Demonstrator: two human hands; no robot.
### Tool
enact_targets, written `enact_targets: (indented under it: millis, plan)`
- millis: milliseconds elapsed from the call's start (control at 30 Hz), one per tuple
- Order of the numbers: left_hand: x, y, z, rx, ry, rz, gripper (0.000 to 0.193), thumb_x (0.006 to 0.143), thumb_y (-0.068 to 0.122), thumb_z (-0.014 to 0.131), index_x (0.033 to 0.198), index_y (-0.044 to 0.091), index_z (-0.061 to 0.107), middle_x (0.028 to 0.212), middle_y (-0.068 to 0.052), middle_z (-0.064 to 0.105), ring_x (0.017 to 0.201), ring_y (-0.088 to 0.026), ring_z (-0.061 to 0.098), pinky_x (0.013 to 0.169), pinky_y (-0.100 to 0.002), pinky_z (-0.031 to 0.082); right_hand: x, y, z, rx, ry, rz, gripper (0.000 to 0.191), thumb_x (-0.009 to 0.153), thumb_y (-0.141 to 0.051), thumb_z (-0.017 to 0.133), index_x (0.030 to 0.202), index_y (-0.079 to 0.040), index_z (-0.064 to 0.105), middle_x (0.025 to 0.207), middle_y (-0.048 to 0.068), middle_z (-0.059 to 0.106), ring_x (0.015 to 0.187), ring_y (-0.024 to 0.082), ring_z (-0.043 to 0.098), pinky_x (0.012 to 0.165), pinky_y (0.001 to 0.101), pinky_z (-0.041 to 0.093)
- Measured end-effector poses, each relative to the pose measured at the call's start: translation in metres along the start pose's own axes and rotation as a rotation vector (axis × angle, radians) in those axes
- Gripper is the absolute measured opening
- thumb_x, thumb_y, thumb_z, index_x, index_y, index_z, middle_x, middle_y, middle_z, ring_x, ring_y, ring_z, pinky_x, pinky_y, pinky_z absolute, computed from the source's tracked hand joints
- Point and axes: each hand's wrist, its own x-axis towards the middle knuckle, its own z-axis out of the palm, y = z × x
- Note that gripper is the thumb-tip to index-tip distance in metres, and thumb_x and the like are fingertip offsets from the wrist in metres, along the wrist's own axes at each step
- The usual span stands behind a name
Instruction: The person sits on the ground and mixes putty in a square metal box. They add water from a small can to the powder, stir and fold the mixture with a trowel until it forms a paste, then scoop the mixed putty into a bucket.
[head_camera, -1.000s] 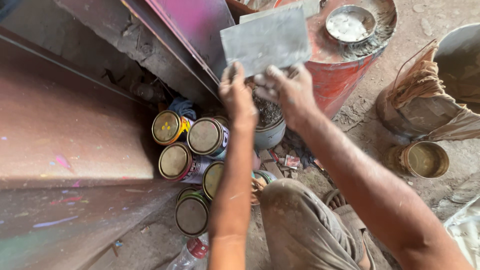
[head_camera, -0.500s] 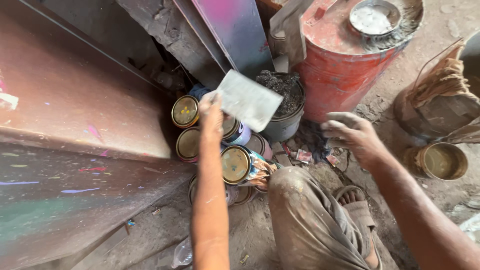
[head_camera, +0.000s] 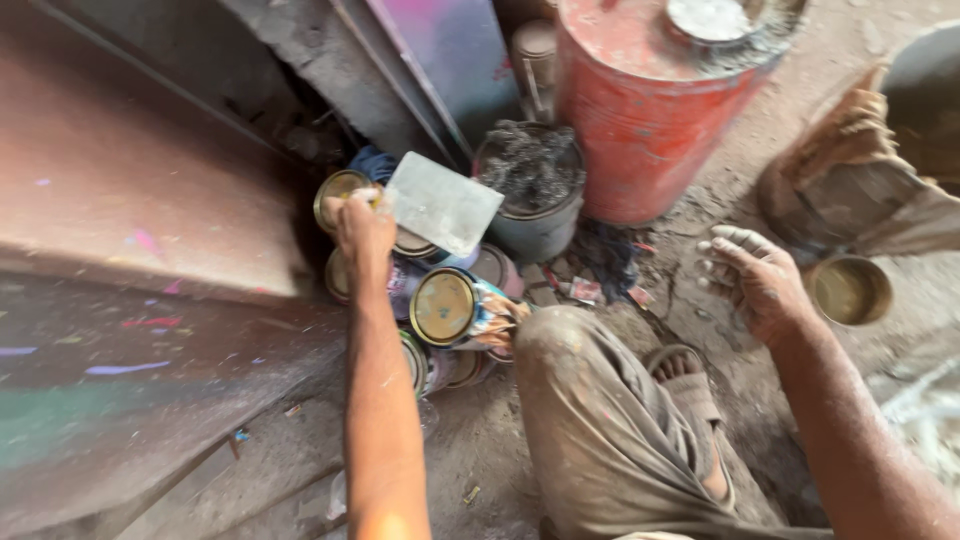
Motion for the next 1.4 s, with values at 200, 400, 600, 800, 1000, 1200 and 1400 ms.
enact_targets:
  millis: [200, 400, 600, 800, 1000, 1200, 1400]
  plan:
    - [-0.021, 0.132, -0.056, -0.301, -0.078, 0.337, 0.033, 0.094, 0.029, 0.081, 0.117, 0.007, 0.070, 0.106, -0.013, 0.065, 0.086, -0.033, 0.064, 0.076, -0.046, 0.052, -0.025, -0.040, -0.069, 0.036, 0.205, -0.273, 0.022, 0.105, -0.018, 0.068, 0.124, -0.009, 0.064, 0.103, 0.002, 0.071, 0.083, 0.012, 0.065, 0.071, 0.0312, 0.058]
    - [-0.041, 0.321, 0.035, -0.628, -0.728, 0.723, 0.041, 0.094, 0.034, 0.075, 0.123, 0.005, 0.071, 0.104, -0.014, 0.077, 0.092, -0.021, 0.075, 0.084, -0.035, 0.057, -0.027, -0.075, -0.140, -0.203, 0.627, -0.383, 0.042, 0.100, -0.021, 0.070, 0.136, -0.008, 0.052, 0.123, 0.012, 0.060, 0.099, 0.019, 0.065, 0.073, 0.0387, 0.059]
    - [-0.140, 0.428, 0.212, -0.749, -0.973, 0.364, 0.076, 0.082, 0.043, 0.075, 0.139, -0.003, 0.053, 0.117, -0.023, 0.071, 0.105, -0.034, 0.073, 0.084, -0.043, 0.059, 0.029, -0.104, -0.185, 0.119, 0.670, 0.010, 0.056, 0.100, -0.041, 0.063, 0.142, -0.008, 0.046, 0.132, 0.012, 0.049, 0.111, 0.030, 0.060, 0.081, 0.0557, 0.063]
    - [-0.258, 0.409, 0.343, -0.593, -1.064, 0.162, 0.063, 0.076, 0.036, 0.074, 0.125, -0.003, 0.064, 0.118, -0.028, 0.072, 0.114, -0.041, 0.069, 0.099, -0.046, 0.054, 0.090, -0.112, -0.235, 0.103, 0.639, -0.187, 0.033, 0.092, -0.010, 0.059, 0.124, -0.004, 0.056, 0.118, 0.014, 0.067, 0.102, 0.028, 0.075, 0.083, 0.0462, 0.067]
    - [-0.319, 0.397, 0.387, -0.754, -0.822, 0.437, 0.077, 0.080, 0.027, 0.081, 0.138, -0.011, 0.047, 0.131, -0.038, 0.060, 0.121, -0.052, 0.060, 0.102, -0.050, 0.049, 0.116, -0.180, -0.332, -0.197, 0.626, -0.113, 0.012, 0.095, 0.000, 0.060, 0.104, -0.006, 0.064, 0.101, 0.012, 0.066, 0.093, 0.023, 0.071, 0.078, 0.0390, 0.067]
    - [-0.300, 0.401, 0.405, -0.449, -1.188, 0.126, 0.046, 0.098, 0.022, 0.052, 0.129, -0.012, 0.058, 0.121, -0.032, 0.070, 0.108, -0.037, 0.075, 0.092, -0.041, 0.063, 0.115, -0.201, -0.359, -0.441, 0.678, -0.097, 0.021, 0.108, -0.011, 0.052, 0.119, -0.007, 0.069, 0.110, 0.009, 0.070, 0.103, 0.023, 0.074, 0.083, 0.0431, 0.063]
    - [-0.217, 0.419, 0.450, -0.637, -0.588, 0.086, 0.059, 0.090, 0.015, 0.053, 0.142, -0.014, 0.047, 0.129, -0.039, 0.062, 0.117, -0.049, 0.064, 0.104, -0.049, 0.051, 0.058, -0.125, -0.433, -0.403, 0.641, -0.222, 0.050, 0.111, -0.023, 0.058, 0.155, -0.004, 0.042, 0.141, 0.016, 0.060, 0.122, 0.031, 0.062, 0.083, 0.0498, 0.060]
